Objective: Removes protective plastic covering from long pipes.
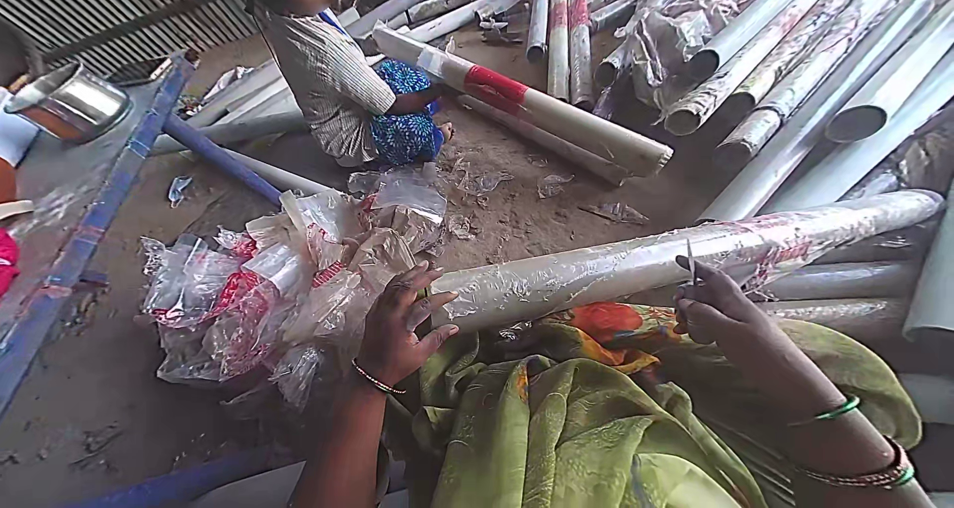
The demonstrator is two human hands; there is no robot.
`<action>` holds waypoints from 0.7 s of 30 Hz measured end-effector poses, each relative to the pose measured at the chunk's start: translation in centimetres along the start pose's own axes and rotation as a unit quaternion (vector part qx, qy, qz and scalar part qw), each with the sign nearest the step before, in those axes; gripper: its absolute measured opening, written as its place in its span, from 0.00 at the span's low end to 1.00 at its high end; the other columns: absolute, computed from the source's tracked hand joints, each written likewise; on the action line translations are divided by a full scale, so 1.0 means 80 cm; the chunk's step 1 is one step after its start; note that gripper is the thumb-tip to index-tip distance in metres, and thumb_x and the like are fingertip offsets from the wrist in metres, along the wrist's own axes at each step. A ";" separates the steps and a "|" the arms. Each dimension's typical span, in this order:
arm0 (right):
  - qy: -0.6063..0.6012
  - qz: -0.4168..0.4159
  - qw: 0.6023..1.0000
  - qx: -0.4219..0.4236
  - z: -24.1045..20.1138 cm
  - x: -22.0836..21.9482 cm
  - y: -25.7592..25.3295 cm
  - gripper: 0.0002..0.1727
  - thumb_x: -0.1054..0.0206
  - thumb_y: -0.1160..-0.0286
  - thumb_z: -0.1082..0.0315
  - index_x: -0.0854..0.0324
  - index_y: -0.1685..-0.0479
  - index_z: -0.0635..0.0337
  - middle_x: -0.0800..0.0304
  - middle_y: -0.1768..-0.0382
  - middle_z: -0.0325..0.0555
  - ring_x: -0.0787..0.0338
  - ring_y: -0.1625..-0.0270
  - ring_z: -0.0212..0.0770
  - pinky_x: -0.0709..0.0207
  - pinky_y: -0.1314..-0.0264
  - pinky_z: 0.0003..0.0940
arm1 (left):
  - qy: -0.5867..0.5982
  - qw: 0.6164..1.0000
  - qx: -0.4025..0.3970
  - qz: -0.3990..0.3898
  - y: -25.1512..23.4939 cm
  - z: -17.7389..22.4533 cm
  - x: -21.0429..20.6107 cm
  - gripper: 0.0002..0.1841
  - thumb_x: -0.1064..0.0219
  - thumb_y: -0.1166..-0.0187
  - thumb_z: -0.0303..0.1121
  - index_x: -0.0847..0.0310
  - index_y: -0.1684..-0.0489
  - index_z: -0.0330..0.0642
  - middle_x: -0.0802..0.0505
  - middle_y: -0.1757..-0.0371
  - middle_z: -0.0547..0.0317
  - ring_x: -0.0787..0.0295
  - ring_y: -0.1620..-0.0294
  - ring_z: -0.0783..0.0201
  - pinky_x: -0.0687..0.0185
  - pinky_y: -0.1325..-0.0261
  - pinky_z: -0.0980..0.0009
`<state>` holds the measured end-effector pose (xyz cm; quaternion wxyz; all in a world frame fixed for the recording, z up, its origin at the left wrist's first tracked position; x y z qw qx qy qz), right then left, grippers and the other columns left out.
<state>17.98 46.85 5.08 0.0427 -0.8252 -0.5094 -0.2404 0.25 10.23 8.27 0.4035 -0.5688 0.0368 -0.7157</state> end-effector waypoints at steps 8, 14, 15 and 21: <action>0.037 -0.024 0.999 -0.010 0.017 -0.010 -0.001 0.33 0.43 0.17 0.65 0.40 0.10 0.52 0.13 0.58 0.44 0.17 0.65 0.29 0.22 0.60 0.32 | 0.045 0.999 -0.001 0.004 -0.017 0.004 -0.006 0.15 0.31 0.19 0.46 0.06 0.60 0.45 0.04 0.42 0.53 0.14 0.28 0.59 0.23 0.23 0.64; 0.012 -0.020 0.999 -0.031 0.017 -0.012 -0.002 0.31 0.43 0.13 0.69 0.40 0.10 0.54 0.13 0.60 0.46 0.17 0.68 0.30 0.22 0.63 0.30 | -0.031 0.998 -0.031 0.054 -0.031 0.018 -0.006 0.17 0.35 0.16 0.45 0.10 0.67 0.41 0.01 0.57 0.53 0.04 0.43 0.61 0.16 0.34 0.70; 0.010 -0.022 0.999 -0.031 0.016 -0.012 -0.003 0.30 0.44 0.13 0.70 0.40 0.11 0.54 0.14 0.60 0.46 0.17 0.69 0.30 0.22 0.63 0.29 | -0.051 0.996 -0.031 0.065 -0.036 0.022 -0.006 0.18 0.35 0.16 0.44 0.10 0.67 0.39 0.02 0.61 0.52 0.03 0.48 0.59 0.13 0.38 0.69; 0.013 -0.027 0.999 -0.035 0.011 -0.011 -0.004 0.29 0.43 0.13 0.71 0.37 0.12 0.52 0.13 0.60 0.46 0.18 0.68 0.31 0.23 0.63 0.31 | -0.088 0.991 0.065 0.071 -0.072 0.014 -0.006 0.13 0.30 0.21 0.36 0.10 0.64 0.31 0.05 0.65 0.42 0.06 0.65 0.50 0.14 0.58 0.55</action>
Point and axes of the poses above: each hand's wrist, its own y-axis away from the middle knuckle, its own x-axis out of the back of the hand, z = x × y, the point moved 6 cm from there along -y, towards the middle knuckle
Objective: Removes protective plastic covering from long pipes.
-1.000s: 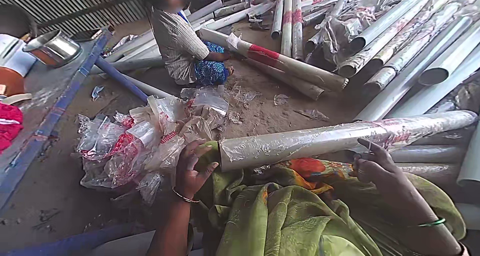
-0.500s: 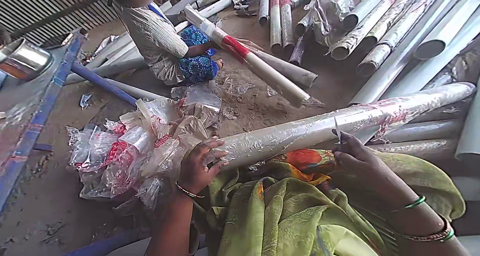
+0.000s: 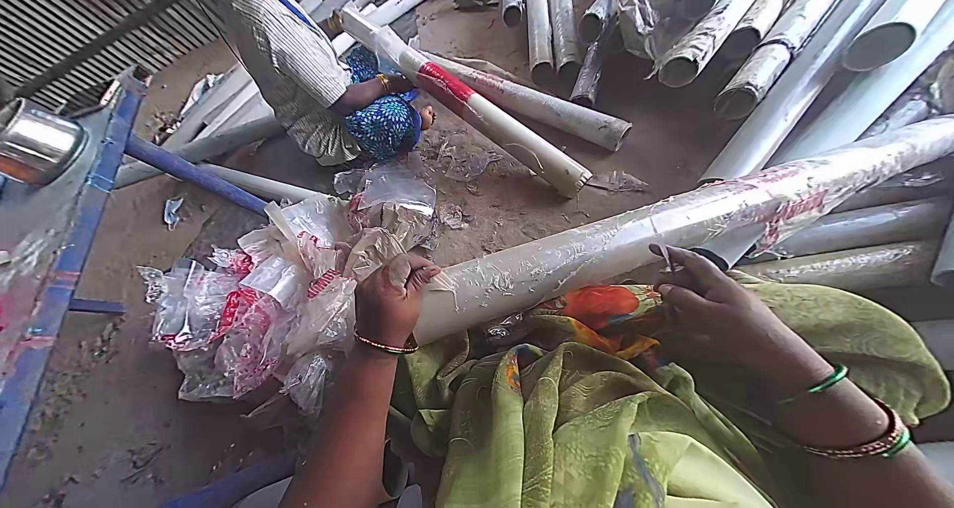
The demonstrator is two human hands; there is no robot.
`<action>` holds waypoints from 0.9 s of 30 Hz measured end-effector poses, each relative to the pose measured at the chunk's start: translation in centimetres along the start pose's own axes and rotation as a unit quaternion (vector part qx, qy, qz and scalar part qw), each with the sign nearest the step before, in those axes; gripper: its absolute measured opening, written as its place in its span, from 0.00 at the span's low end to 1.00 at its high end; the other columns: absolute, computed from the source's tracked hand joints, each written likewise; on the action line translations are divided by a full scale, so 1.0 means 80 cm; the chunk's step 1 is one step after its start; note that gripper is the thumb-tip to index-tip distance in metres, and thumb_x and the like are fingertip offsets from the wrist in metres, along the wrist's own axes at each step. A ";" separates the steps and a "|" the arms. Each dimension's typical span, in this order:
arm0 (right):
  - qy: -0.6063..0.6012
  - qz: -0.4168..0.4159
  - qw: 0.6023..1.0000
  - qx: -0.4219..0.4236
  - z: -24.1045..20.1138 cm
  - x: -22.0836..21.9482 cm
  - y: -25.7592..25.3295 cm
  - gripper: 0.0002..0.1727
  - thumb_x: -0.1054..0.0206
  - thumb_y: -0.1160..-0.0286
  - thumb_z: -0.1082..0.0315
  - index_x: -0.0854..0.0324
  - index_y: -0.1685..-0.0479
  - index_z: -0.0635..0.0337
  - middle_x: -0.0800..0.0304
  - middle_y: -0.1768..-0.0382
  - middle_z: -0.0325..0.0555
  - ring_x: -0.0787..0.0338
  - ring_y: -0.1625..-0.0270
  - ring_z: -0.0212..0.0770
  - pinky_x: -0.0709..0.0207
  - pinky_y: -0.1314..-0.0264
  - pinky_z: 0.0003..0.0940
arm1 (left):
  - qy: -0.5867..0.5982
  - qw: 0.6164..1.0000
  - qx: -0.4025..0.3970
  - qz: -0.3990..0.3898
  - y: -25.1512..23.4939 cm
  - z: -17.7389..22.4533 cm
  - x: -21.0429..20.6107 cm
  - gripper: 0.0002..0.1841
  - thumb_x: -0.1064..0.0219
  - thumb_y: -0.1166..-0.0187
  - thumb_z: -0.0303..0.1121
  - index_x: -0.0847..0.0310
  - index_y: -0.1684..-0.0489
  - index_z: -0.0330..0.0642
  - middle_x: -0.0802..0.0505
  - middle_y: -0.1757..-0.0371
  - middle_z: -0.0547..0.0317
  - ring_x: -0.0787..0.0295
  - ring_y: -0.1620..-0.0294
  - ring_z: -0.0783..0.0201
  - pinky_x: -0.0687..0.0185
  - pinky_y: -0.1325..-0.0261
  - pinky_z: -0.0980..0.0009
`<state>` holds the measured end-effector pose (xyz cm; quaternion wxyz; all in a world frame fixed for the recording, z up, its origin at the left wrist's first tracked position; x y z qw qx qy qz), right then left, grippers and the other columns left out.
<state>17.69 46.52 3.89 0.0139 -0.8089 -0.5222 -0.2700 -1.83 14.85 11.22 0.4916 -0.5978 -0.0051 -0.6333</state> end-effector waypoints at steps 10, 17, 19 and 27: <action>0.071 -0.043 0.987 0.137 -0.077 -0.014 -0.026 0.27 0.40 0.15 0.72 0.32 0.16 0.59 0.13 0.59 0.45 0.20 0.64 0.34 0.25 0.59 0.37 | 0.284 0.929 0.188 -0.147 0.008 -0.043 -0.008 0.36 0.29 0.28 0.58 0.22 0.37 0.30 0.08 0.47 0.64 0.12 0.46 0.79 0.18 0.39 0.79; 0.056 -0.102 0.978 0.171 -0.093 -0.064 -0.070 0.25 0.40 0.15 0.73 0.29 0.19 0.61 0.12 0.52 0.53 0.15 0.60 0.41 0.21 0.54 0.42 | 0.282 0.926 0.157 -0.196 0.038 -0.060 -0.004 0.41 0.24 0.35 0.59 0.19 0.39 0.24 0.14 0.31 0.47 0.19 0.29 0.73 0.26 0.24 0.76; 0.052 -0.086 0.979 0.179 -0.083 -0.070 -0.074 0.24 0.38 0.16 0.73 0.27 0.21 0.64 0.11 0.48 0.57 0.14 0.56 0.46 0.21 0.50 0.48 | 0.288 0.933 0.148 -0.158 0.034 -0.057 -0.004 0.22 0.26 0.27 0.41 0.13 0.49 0.26 0.09 0.37 0.50 0.15 0.34 0.74 0.23 0.27 0.76; 0.006 -0.028 0.984 0.174 -0.048 -0.065 -0.077 0.24 0.38 0.20 0.69 0.24 0.24 0.62 0.16 0.64 0.44 0.23 0.69 0.32 0.27 0.63 0.36 | 0.093 0.972 0.178 -0.117 0.000 -0.044 -0.008 0.08 0.25 0.27 0.29 0.09 0.67 0.30 0.06 0.64 0.54 0.14 0.60 0.80 0.21 0.48 0.80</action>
Point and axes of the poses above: each hand's wrist, its own y-axis away from the middle knuckle, its own x-axis out of the back of the hand, z = x × y, the point moved 6 cm from there along -y, towards the middle knuckle
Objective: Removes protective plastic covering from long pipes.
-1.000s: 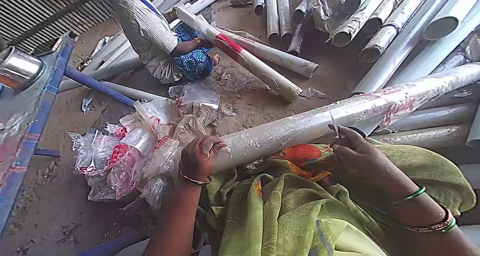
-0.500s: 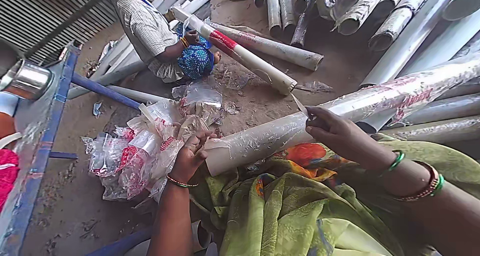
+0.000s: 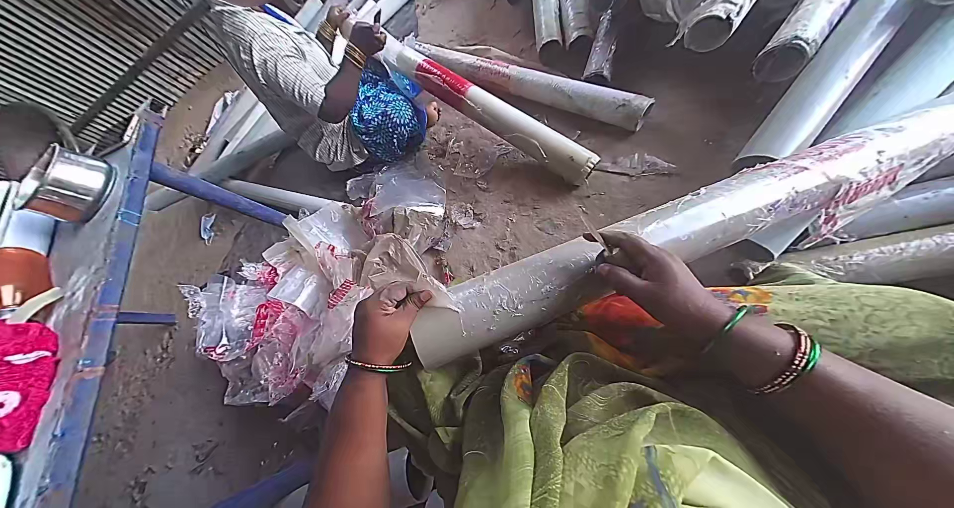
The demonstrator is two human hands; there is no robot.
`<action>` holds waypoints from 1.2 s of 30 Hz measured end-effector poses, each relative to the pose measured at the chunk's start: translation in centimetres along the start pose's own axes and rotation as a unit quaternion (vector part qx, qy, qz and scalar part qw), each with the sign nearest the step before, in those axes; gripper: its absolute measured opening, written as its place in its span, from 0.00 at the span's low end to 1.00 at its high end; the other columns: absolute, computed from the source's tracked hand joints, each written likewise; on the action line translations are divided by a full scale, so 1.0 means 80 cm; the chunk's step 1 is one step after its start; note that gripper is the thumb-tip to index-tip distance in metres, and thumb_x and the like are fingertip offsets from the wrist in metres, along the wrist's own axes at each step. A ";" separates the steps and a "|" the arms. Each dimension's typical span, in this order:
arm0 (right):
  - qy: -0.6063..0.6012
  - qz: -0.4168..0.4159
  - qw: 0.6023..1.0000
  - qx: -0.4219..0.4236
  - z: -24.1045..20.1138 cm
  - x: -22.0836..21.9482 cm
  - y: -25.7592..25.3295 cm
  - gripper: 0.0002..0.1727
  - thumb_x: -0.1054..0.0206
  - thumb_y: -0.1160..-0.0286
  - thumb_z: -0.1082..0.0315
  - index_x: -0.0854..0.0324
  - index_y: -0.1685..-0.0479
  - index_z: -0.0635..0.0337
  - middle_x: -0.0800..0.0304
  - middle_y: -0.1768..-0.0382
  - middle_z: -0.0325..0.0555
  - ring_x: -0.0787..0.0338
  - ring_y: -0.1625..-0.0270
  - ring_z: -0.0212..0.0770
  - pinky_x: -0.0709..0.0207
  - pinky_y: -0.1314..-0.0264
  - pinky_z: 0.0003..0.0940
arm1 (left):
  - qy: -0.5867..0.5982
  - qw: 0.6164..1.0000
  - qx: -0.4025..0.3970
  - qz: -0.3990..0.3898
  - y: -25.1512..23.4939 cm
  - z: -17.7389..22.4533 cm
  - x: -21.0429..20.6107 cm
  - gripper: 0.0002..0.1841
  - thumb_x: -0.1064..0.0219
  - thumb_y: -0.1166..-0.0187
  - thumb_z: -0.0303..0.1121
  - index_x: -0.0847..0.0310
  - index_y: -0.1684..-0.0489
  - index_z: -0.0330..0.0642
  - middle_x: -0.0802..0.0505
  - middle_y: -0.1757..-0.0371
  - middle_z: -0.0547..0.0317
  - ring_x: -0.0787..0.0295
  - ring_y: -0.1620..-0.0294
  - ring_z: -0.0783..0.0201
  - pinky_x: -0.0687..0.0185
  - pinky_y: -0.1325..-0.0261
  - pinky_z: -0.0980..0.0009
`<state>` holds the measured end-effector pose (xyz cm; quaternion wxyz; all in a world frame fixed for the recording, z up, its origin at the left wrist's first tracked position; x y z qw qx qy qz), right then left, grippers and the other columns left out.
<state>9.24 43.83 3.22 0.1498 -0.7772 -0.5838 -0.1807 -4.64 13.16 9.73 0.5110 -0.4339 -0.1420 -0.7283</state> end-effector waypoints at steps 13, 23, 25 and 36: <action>0.031 0.015 0.999 0.039 -0.007 -0.001 0.000 0.24 0.36 0.23 0.70 0.22 0.27 0.68 0.11 0.54 0.55 0.16 0.61 0.43 0.24 0.57 0.48 | 0.019 0.978 0.147 -0.143 -0.053 -0.003 -0.017 0.06 0.29 0.21 0.28 0.12 0.62 0.33 0.10 0.71 0.62 0.20 0.71 0.78 0.21 0.57 0.75; 0.024 0.008 0.999 0.031 -0.004 -0.001 -0.001 0.27 0.36 0.23 0.71 0.24 0.22 0.60 0.12 0.58 0.51 0.18 0.64 0.41 0.25 0.59 0.47 | 0.237 0.962 -0.097 -0.096 -0.010 0.001 0.011 0.27 0.27 0.26 0.52 0.20 0.35 0.42 0.09 0.36 0.65 0.16 0.31 0.71 0.22 0.26 0.70; 0.022 0.009 0.999 0.028 -0.002 -0.001 0.000 0.26 0.36 0.22 0.70 0.24 0.22 0.58 0.12 0.58 0.48 0.18 0.64 0.40 0.24 0.59 0.46 | 0.126 0.972 -0.152 -0.123 -0.006 0.011 0.007 0.35 0.26 0.27 0.54 0.20 0.31 0.32 0.14 0.27 0.51 0.23 0.21 0.66 0.29 0.19 0.66; 0.035 0.012 0.998 0.053 -0.004 0.000 0.001 0.25 0.35 0.22 0.71 0.23 0.24 0.62 0.11 0.56 0.54 0.15 0.60 0.46 0.23 0.55 0.51 | -0.020 0.967 -0.077 -0.242 -0.016 0.044 -0.012 0.08 0.26 0.27 0.30 0.07 0.55 0.38 0.06 0.42 0.53 0.11 0.35 0.62 0.20 0.29 0.58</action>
Point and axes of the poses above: each hand's wrist, its own y-axis away from the middle knuckle, its own x-axis out of the back of the hand, z = x × y, the point moved 6 cm from there along -y, towards the middle knuckle
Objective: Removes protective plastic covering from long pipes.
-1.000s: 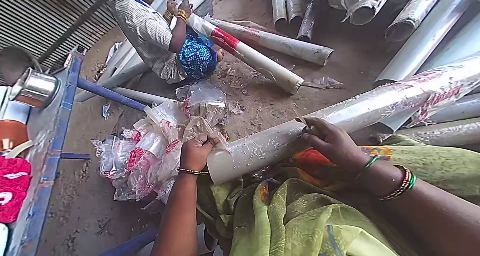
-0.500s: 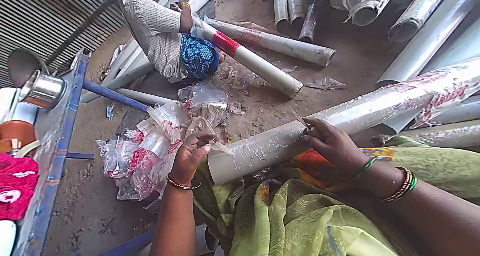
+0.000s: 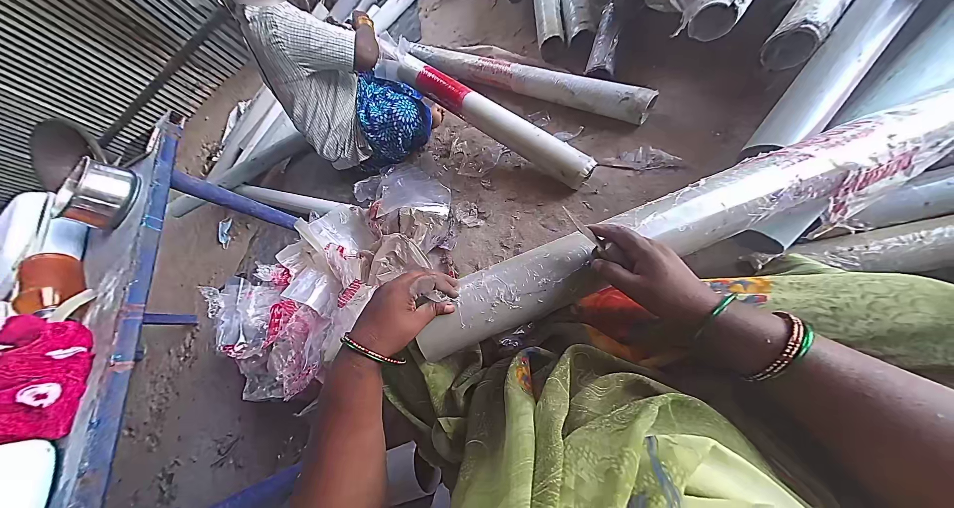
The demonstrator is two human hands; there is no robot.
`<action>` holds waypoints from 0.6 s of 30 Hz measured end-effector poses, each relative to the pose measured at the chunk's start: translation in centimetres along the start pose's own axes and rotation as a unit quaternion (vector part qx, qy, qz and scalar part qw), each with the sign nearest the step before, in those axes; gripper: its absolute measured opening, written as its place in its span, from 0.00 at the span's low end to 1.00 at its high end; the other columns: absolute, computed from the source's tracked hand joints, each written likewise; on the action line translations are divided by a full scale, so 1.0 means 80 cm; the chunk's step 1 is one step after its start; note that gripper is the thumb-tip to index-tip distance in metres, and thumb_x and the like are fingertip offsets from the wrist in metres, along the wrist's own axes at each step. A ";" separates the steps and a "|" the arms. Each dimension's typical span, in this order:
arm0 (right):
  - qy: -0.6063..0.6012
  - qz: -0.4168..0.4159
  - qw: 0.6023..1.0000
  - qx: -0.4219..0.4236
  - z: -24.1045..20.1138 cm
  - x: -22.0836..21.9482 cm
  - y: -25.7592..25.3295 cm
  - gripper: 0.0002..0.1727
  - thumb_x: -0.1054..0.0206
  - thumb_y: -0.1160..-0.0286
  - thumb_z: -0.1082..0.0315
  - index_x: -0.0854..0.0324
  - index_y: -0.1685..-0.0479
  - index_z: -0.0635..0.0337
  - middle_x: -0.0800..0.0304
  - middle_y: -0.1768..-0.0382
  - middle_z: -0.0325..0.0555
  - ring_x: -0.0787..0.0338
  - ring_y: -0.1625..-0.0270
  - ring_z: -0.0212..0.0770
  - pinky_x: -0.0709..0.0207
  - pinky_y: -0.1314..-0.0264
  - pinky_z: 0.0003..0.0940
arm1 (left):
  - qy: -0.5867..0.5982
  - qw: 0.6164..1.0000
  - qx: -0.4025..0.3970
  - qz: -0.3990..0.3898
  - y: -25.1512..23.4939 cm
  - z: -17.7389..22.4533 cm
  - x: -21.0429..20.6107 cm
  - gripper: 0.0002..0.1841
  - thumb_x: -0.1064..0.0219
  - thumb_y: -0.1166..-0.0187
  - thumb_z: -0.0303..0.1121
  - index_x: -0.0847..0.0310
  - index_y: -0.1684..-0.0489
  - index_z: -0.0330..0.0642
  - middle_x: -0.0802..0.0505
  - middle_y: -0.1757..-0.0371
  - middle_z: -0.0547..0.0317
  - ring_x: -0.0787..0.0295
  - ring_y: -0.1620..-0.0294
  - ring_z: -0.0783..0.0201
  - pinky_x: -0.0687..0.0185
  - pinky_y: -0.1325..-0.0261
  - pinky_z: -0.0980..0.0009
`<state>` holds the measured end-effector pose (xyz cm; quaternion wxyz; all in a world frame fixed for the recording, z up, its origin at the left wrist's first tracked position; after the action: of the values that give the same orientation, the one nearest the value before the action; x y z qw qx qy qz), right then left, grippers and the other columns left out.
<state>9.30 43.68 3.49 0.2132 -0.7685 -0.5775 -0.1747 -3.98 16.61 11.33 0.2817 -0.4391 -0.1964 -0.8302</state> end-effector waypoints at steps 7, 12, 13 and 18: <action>-0.006 -0.014 1.000 0.005 -0.001 0.000 -0.002 0.24 0.37 0.21 0.71 0.23 0.24 0.62 0.10 0.47 0.61 0.11 0.49 0.55 0.23 0.47 0.59 | -0.120 0.985 -0.029 0.119 -0.002 0.011 -0.010 0.08 0.27 0.25 0.30 0.08 0.58 0.33 0.04 0.53 0.42 0.05 0.49 0.44 0.15 0.45 0.42; -0.004 -0.016 1.000 0.014 -0.004 0.000 -0.001 0.23 0.36 0.21 0.72 0.22 0.25 0.63 0.10 0.48 0.59 0.11 0.51 0.53 0.22 0.47 0.57 | -0.155 0.966 0.137 0.156 -0.014 0.016 -0.007 0.14 0.34 0.16 0.30 0.14 0.44 0.25 0.07 0.52 0.29 0.09 0.45 0.32 0.22 0.37 0.36; -0.007 -0.015 1.000 0.016 -0.003 0.000 -0.001 0.24 0.36 0.20 0.72 0.22 0.25 0.63 0.10 0.48 0.59 0.11 0.50 0.53 0.22 0.47 0.57 | -0.136 0.963 0.177 0.151 -0.018 0.012 -0.005 0.15 0.34 0.15 0.31 0.15 0.41 0.26 0.07 0.50 0.29 0.10 0.43 0.33 0.24 0.35 0.36; -0.007 -0.014 1.000 0.020 -0.001 0.001 -0.001 0.23 0.36 0.21 0.72 0.22 0.25 0.63 0.10 0.52 0.58 0.12 0.54 0.53 0.22 0.50 0.57 | -0.073 0.958 0.224 0.164 -0.023 -0.006 -0.001 0.14 0.34 0.15 0.33 0.15 0.43 0.29 0.07 0.56 0.37 0.09 0.49 0.43 0.23 0.38 0.43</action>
<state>9.25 43.69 3.61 0.2218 -0.7570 -0.5933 -0.1605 -5.42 17.78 10.90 0.4902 -0.4501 -0.3228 -0.6729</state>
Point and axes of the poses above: each hand's wrist, its own y-axis away from the middle knuckle, its own x-axis out of the back of the hand, z = x × y, the point moved 6 cm from there along -y, towards the middle knuckle
